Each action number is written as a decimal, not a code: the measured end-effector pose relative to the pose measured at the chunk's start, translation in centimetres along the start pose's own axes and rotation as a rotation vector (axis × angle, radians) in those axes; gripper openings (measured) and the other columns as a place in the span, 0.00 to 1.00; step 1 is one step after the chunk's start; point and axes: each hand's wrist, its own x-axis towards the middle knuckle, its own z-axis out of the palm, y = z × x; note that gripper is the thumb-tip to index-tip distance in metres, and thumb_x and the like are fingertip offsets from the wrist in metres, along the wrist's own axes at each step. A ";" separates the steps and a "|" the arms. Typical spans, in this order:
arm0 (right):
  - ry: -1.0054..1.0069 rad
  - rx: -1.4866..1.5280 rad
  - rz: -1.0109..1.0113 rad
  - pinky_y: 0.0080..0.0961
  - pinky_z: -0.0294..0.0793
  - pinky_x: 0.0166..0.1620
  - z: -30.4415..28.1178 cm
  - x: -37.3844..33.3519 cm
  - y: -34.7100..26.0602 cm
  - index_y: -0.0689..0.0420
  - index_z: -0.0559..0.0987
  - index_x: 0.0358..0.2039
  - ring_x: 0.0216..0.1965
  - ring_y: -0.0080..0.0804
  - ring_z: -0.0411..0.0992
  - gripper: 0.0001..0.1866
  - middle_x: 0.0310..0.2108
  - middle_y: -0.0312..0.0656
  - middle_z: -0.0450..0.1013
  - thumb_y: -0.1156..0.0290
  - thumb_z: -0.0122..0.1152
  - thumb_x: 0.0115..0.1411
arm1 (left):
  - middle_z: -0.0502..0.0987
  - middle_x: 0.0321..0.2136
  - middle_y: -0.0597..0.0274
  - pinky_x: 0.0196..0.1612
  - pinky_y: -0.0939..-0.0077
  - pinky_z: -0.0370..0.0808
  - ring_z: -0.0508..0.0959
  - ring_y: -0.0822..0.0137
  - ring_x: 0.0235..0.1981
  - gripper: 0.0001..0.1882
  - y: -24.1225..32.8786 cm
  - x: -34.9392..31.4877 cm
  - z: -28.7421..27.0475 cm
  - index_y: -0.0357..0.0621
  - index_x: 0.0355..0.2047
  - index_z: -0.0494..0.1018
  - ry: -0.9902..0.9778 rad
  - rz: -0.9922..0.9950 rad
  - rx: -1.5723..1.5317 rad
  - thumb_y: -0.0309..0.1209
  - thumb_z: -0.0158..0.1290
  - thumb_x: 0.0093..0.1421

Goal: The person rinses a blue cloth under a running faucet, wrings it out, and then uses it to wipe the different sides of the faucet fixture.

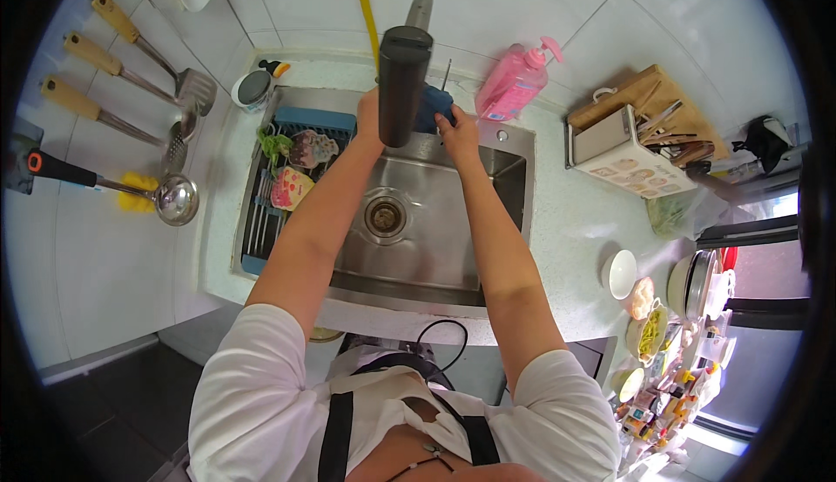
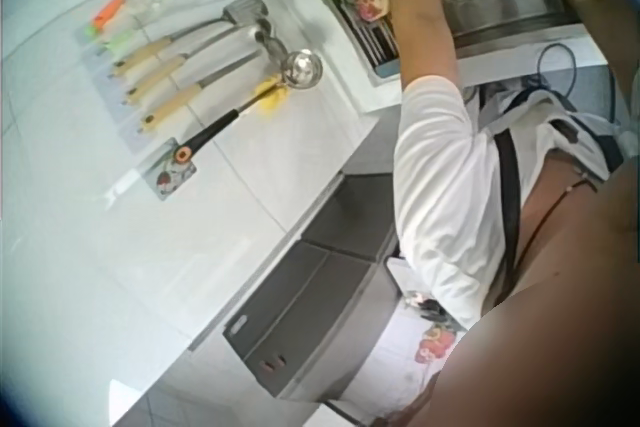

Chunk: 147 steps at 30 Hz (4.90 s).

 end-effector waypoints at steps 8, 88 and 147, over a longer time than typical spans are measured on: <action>-0.004 0.142 0.020 0.18 0.67 0.24 -0.4 -1.1 2.0 0.59 0.73 0.37 0.19 0.21 0.67 0.11 0.18 0.37 0.70 0.75 0.54 0.51 | 0.74 0.24 0.46 0.31 0.62 0.70 0.74 0.49 0.28 0.11 -0.2 -4.2 -1.8 0.41 0.32 0.71 -0.386 -0.091 0.337 0.33 0.51 0.49; -0.302 1.241 0.596 0.32 0.55 0.55 -1.8 1.9 -4.1 0.50 0.65 0.49 0.51 0.30 0.61 0.23 0.49 0.34 0.64 0.50 0.35 0.60 | 0.68 0.43 0.54 0.47 0.76 0.63 0.69 0.64 0.45 0.21 0.9 -2.2 6.1 0.39 0.48 0.60 -0.134 -0.022 -0.597 0.20 0.40 0.51; 0.256 0.888 0.339 0.31 0.68 0.44 -22.8 -10.9 -1.1 0.54 0.68 0.44 0.44 0.33 0.67 0.14 0.41 0.37 0.69 0.71 0.49 0.56 | 0.69 0.42 0.60 0.50 0.75 0.60 0.67 0.67 0.46 0.20 17.2 -5.1 3.9 0.38 0.48 0.62 -0.647 -0.748 -1.365 0.28 0.47 0.54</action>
